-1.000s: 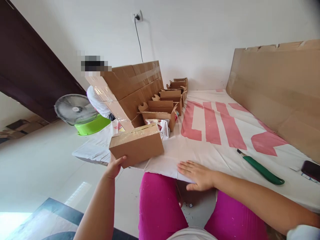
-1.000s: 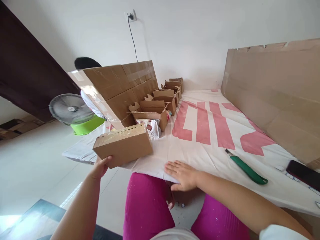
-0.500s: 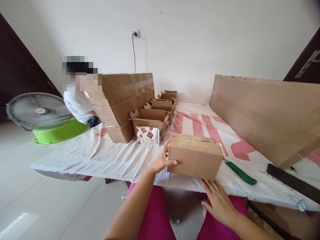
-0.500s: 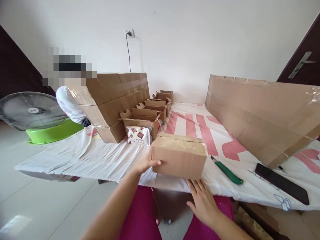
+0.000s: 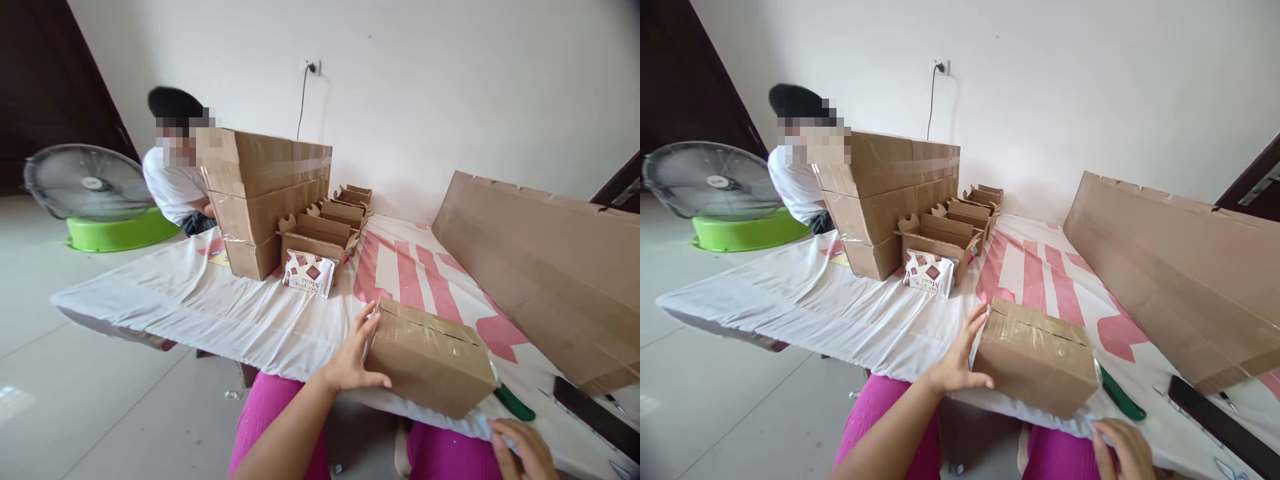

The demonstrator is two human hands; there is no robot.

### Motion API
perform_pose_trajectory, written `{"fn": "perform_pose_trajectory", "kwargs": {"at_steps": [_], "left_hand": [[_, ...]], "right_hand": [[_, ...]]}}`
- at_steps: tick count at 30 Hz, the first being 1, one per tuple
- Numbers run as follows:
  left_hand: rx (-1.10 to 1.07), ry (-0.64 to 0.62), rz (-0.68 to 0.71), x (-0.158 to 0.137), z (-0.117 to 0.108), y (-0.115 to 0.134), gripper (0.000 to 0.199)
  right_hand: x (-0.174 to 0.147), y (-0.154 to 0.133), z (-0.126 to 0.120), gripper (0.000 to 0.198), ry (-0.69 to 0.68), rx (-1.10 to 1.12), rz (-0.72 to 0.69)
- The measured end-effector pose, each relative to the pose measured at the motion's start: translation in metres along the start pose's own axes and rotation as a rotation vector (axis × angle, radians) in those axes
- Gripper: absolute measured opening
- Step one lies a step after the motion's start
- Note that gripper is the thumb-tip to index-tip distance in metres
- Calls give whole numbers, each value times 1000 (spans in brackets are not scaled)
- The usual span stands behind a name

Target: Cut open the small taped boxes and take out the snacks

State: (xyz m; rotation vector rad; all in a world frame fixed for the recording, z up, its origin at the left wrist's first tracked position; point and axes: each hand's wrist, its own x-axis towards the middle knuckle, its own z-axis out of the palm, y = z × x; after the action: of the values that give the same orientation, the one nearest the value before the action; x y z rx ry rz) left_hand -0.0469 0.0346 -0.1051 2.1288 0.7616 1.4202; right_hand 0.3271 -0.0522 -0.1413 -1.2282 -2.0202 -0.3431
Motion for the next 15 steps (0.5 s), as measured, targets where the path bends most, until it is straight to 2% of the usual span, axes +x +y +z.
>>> {"fn": "perform_pose_trajectory", "kwargs": {"at_steps": [3, 6, 9, 12, 15], "left_hand": [[117, 29, 111, 1, 2, 16, 82], [197, 89, 124, 0, 2, 26, 53], [258, 156, 170, 0, 1, 31, 44], [274, 182, 180, 0, 2, 32, 41], [270, 198, 178, 0, 3, 33, 38]], "right_hand": [[12, 34, 0, 32, -23, -116, 189], [20, 54, 12, 45, -156, -298, 290], [26, 63, 22, 43, -313, -449, 297], [34, 72, 24, 41, -354, -498, 290], [44, 85, 20, 42, -419, -473, 387]]}}
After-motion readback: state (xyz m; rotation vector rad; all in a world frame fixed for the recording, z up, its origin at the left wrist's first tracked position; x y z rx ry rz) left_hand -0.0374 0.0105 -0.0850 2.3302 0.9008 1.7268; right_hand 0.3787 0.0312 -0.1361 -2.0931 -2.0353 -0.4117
